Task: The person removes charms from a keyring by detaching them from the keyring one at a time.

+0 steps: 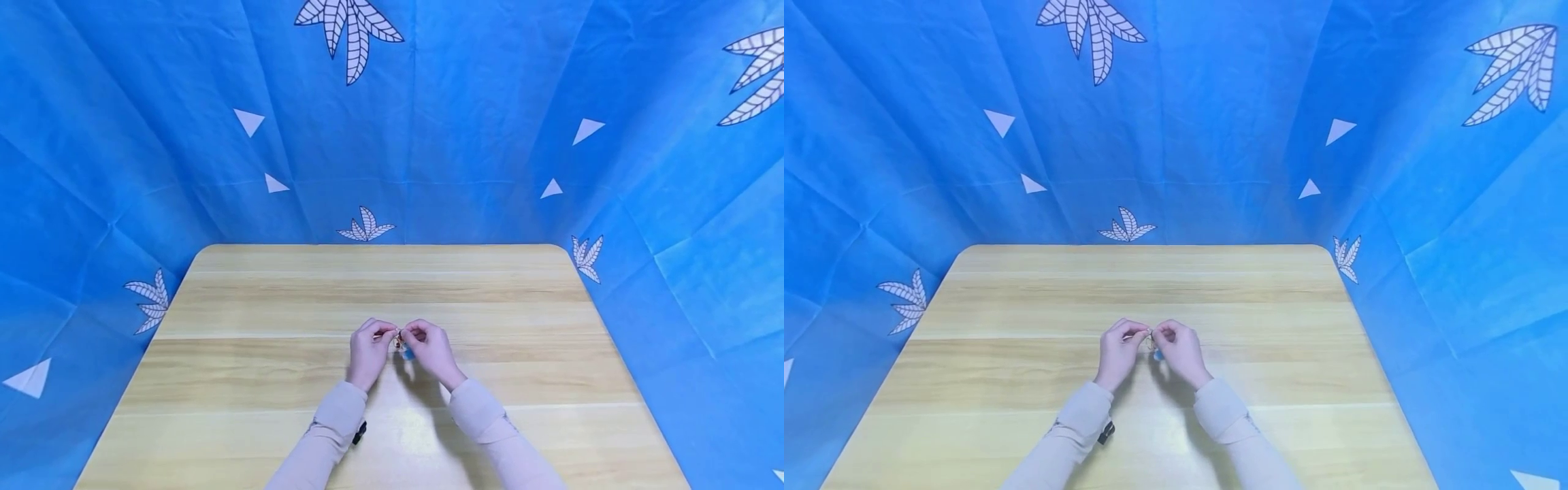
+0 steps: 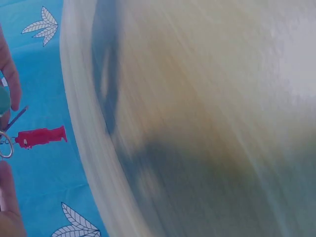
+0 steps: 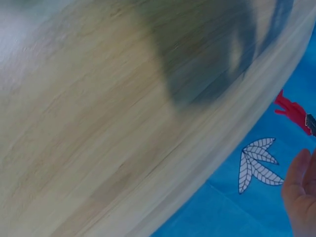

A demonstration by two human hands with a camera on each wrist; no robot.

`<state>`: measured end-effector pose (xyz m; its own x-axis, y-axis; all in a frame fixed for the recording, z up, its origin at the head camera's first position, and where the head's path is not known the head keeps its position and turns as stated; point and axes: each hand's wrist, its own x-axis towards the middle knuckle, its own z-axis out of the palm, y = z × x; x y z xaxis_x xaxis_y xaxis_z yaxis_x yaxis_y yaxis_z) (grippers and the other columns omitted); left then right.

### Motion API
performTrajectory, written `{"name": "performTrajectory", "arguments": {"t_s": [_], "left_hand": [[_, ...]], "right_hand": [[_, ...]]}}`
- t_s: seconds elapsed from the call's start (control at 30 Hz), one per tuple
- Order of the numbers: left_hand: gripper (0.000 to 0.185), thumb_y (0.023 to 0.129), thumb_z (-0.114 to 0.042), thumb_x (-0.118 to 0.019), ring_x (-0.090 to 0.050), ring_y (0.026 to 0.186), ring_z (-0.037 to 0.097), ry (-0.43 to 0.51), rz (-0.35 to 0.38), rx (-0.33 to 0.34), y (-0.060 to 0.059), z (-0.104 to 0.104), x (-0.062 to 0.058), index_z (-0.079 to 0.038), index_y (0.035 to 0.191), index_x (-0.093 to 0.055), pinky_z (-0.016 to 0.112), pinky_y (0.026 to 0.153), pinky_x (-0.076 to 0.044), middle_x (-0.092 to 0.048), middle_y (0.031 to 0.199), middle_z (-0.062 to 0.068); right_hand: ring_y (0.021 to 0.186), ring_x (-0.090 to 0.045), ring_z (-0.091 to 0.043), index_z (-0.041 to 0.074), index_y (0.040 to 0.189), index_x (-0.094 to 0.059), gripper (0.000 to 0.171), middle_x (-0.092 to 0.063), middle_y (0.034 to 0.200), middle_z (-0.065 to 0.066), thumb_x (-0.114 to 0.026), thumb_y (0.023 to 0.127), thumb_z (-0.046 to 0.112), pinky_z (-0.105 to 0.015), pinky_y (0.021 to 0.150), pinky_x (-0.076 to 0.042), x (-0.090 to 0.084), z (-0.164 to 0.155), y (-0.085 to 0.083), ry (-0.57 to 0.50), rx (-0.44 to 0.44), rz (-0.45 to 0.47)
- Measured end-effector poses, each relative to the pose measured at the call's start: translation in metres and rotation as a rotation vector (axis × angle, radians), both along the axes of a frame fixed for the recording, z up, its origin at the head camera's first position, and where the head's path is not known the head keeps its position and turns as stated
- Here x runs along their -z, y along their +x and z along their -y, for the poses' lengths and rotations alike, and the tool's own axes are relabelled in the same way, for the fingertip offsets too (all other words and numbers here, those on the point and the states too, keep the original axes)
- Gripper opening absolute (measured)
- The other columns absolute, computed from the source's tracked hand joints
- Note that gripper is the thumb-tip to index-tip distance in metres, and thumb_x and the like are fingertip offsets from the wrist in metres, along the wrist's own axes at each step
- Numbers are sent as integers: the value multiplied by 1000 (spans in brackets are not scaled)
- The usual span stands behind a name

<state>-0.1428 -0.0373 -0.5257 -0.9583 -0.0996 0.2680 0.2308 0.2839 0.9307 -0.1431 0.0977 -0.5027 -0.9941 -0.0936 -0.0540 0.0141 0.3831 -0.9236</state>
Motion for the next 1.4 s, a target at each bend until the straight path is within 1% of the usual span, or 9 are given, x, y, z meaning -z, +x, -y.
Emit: {"name": "performTrajectory", "arguments": {"t_s": [0.13, 0.47, 0.67, 0.83, 0.97, 1.07, 1.13, 1.23, 1.4], "left_hand": [[4, 77, 1, -68, -64, 76, 18, 36, -14, -6, -1, -2, 0, -1, 81, -68, 19, 71, -56, -64, 80, 11], [6, 76, 1, -69, -62, 75, 17, 68, -11, -53, -6, -5, 1, -4, 80, -69, 21, 72, -56, -66, 80, 7], [5, 76, 4, -68, -62, 76, 23, 118, 9, -75, -9, -7, 1, 0, 80, -68, 22, 70, -57, -65, 81, 15], [4, 76, 6, -66, -63, 77, 30, 138, -1, -112, -10, -7, -6, 6, 80, -66, 28, 72, -57, -64, 80, 19], [5, 75, 6, -68, -61, 75, 21, 148, -33, -165, -9, -6, -16, 7, 78, -65, 24, 73, -55, -63, 79, 18], [5, 75, 5, -69, -59, 74, 12, 199, -13, -183, -12, -5, -19, 5, 78, -66, 20, 72, -54, -63, 80, 15], [5, 75, 4, -69, -59, 75, 8, 243, 23, -171, -16, -4, -15, 3, 79, -66, 19, 71, -55, -62, 81, 13], [5, 76, 3, -68, -59, 76, 11, 251, 66, -157, -13, -3, -22, 3, 81, -67, 19, 73, -55, -62, 83, 14], [7, 78, -2, -69, -60, 78, 16, 214, 133, -152, -8, -1, -9, 0, 84, -67, 18, 75, -52, -65, 86, 13]], "right_hand": [[71, -61, -12, 1, 89, -63, 8, -66, 84, -10, -60, 86, 8, -20, 67, -54, -1, 1, -2, -34, 19, 25], [69, -59, -12, -1, 89, -64, 9, -65, 82, -11, -60, 85, 6, -22, 64, -53, 0, 0, -7, -88, 38, 42], [69, -59, -11, -1, 88, -64, 8, -66, 81, -11, -61, 85, 6, -20, 65, -52, -2, 1, -11, -103, 47, 38], [70, -59, -11, -3, 91, -64, 13, -66, 85, -14, -61, 85, 8, -20, 66, -53, -1, 2, -14, -134, 29, 36], [67, -57, -12, -5, 94, -62, 16, -65, 84, -14, -60, 86, 8, -22, 63, -52, 6, -3, -13, -175, 43, 94], [67, -56, -11, -6, 95, -61, 17, -64, 84, -11, -60, 86, 8, -22, 63, -52, 11, -9, -11, -178, 60, 139], [69, -56, -11, -4, 96, -62, 17, -64, 84, -9, -60, 86, 10, -21, 66, -52, 13, -11, -10, -170, 66, 157], [74, -58, -13, -4, 96, -62, 16, -65, 87, -10, -60, 86, 9, -26, 73, -53, 10, -14, -9, -162, 71, 149], [77, -60, -15, -4, 99, -60, 15, -65, 92, -15, -57, 87, 5, -28, 75, -55, 15, -21, -9, -219, 116, 177]]}}
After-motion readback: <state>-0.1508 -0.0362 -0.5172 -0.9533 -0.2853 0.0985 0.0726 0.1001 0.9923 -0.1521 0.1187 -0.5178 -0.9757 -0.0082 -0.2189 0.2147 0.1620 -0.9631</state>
